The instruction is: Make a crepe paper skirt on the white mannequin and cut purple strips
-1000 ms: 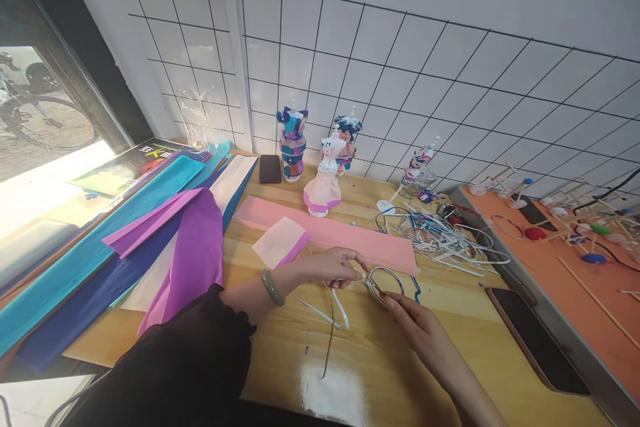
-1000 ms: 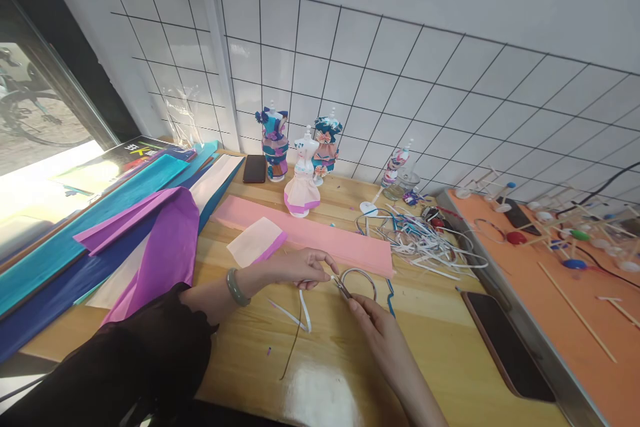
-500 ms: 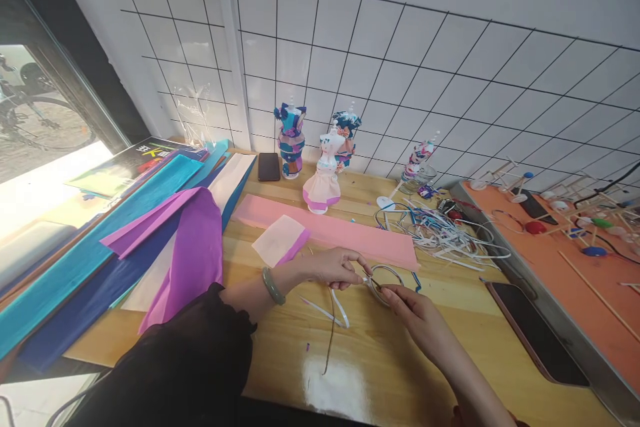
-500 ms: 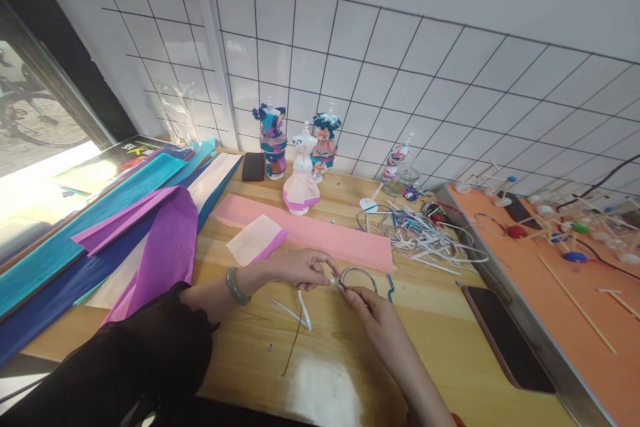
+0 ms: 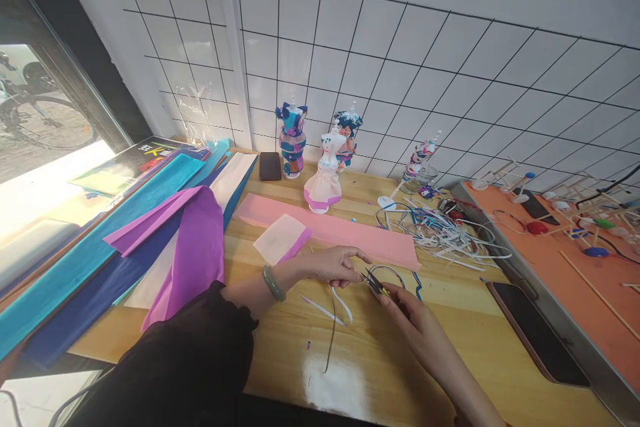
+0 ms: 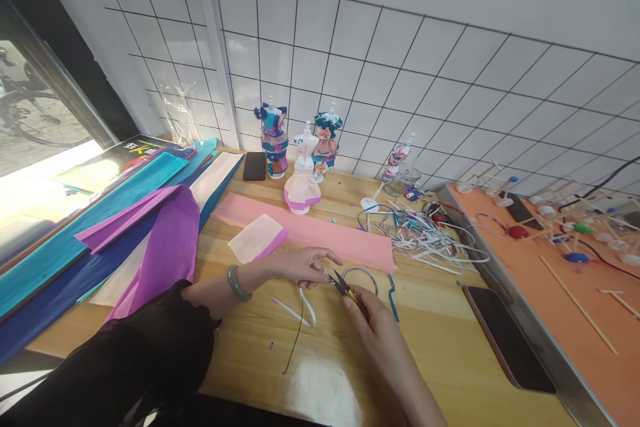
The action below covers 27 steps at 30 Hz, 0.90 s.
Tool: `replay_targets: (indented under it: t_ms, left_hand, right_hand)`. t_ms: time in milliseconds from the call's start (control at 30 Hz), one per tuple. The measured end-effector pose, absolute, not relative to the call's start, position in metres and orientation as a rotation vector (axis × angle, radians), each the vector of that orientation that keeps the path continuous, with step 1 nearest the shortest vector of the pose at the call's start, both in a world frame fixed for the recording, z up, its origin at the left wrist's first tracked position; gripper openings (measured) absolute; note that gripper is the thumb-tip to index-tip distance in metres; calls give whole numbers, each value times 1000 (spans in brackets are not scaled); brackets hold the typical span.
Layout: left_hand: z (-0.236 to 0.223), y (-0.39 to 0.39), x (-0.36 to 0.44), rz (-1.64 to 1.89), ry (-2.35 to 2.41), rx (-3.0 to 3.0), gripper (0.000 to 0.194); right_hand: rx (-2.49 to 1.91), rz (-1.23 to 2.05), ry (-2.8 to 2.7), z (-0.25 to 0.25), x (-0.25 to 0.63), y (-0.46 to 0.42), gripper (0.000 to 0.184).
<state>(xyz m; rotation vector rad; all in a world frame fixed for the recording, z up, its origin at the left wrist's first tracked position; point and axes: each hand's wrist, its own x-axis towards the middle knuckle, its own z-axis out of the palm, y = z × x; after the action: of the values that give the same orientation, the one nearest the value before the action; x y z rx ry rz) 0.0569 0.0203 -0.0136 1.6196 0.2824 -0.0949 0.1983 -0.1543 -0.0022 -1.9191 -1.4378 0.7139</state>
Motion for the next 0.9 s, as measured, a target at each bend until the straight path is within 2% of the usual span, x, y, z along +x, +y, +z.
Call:
replay_targets:
  t_ms: [333,500,633,767,900]
  left_hand:
    - [-15,24,56,-78,364,1553,55]
    - [-12,27,55,-23,470,1694,54]
    - [-11,35,57,271,594,1818,38]
    - [-6,36,61,424,489,1533,29]
    - [6,27,61,402,373,1113,26]
  right_hand:
    - [-1963,464,-1516,-14,201,-163,39]
    - [-1944,624,-1660,-12,199,-175,37]
    - [-1999,568,-1807,-26,198,-180,33]
    - [-1916,294,-1831,-30,202,-172,28]
    - [-1800,194,-1575,-5,200,-148,25]
